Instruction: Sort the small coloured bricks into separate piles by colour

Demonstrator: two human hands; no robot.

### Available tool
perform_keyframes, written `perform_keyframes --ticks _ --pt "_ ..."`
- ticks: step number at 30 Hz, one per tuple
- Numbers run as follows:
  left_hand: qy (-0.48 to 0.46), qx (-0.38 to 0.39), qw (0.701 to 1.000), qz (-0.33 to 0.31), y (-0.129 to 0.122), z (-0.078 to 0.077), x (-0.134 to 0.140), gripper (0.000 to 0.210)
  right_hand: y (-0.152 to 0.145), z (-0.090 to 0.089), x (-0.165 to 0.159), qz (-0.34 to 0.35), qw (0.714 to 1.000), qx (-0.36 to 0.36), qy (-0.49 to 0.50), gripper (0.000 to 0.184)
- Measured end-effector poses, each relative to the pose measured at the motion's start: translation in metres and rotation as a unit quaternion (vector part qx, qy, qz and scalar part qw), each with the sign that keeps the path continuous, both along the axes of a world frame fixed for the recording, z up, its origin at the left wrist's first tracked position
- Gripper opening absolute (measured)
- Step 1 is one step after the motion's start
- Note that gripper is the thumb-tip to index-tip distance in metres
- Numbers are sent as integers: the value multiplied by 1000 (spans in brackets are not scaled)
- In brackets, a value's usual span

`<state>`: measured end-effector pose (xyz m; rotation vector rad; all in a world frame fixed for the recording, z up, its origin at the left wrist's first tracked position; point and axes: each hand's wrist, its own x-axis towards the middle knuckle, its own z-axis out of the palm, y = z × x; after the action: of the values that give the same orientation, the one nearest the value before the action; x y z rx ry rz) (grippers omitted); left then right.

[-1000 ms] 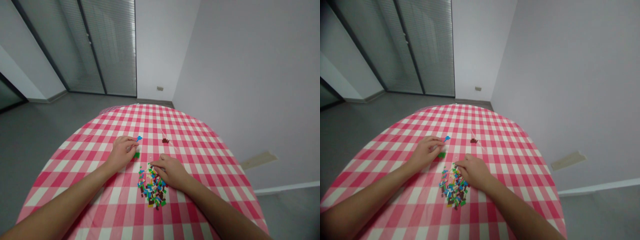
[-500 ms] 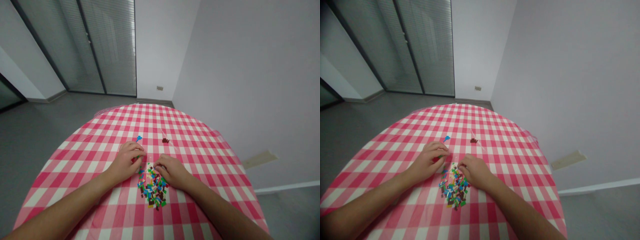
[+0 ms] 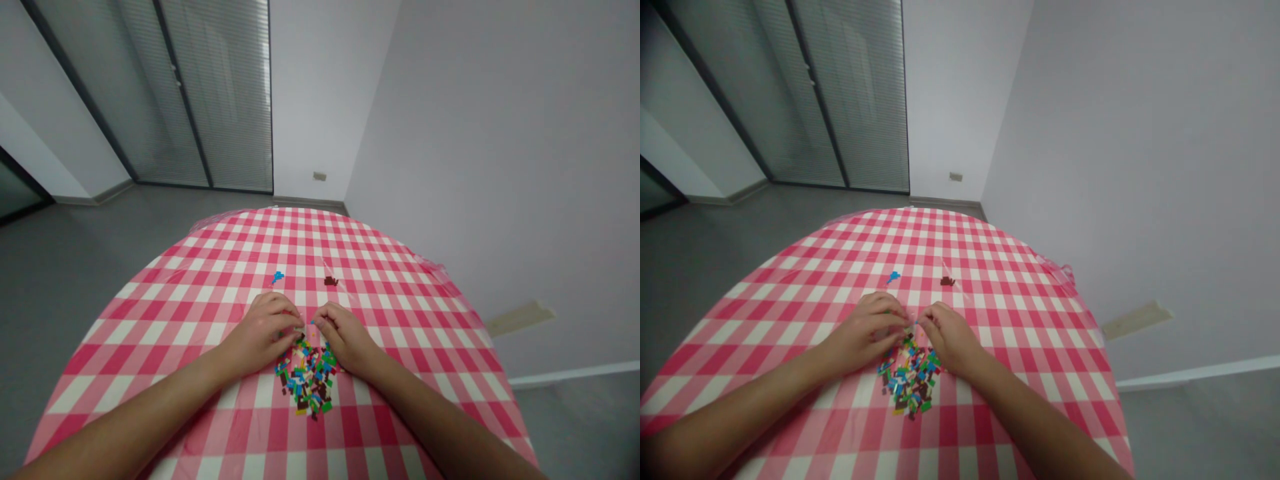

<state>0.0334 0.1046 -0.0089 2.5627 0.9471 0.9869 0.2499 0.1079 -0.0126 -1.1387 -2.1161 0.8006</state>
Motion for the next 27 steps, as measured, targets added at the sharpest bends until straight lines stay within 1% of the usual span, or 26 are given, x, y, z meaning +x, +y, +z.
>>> perform_keyframes --ticks 4,7,10,15,23,25,27 --pt "-22 9 1000 4 -2 -4 5 6 -4 2 -4 8 1000 -16 10 21" --pt "-41 27 999 21 -4 -4 7 0 -6 5 -6 14 999 -23 18 22" --pt "-60 49 996 34 -4 -2 8 1 -7 6 -8 24 999 -26 17 22" --pt "-57 80 995 27 -6 2 9 6 -7 6 -8 33 999 -26 18 21" --pt "-42 65 997 29 -8 5 11 10 -7 7 -8 39 999 -24 21 19" --pt "-39 59 997 34 -8 6 10 9 -7 6 -7 40 999 -25 26 16" --pt "-39 53 997 47 -6 6 8 7 -5 5 -5 35 999 -24 31 18"
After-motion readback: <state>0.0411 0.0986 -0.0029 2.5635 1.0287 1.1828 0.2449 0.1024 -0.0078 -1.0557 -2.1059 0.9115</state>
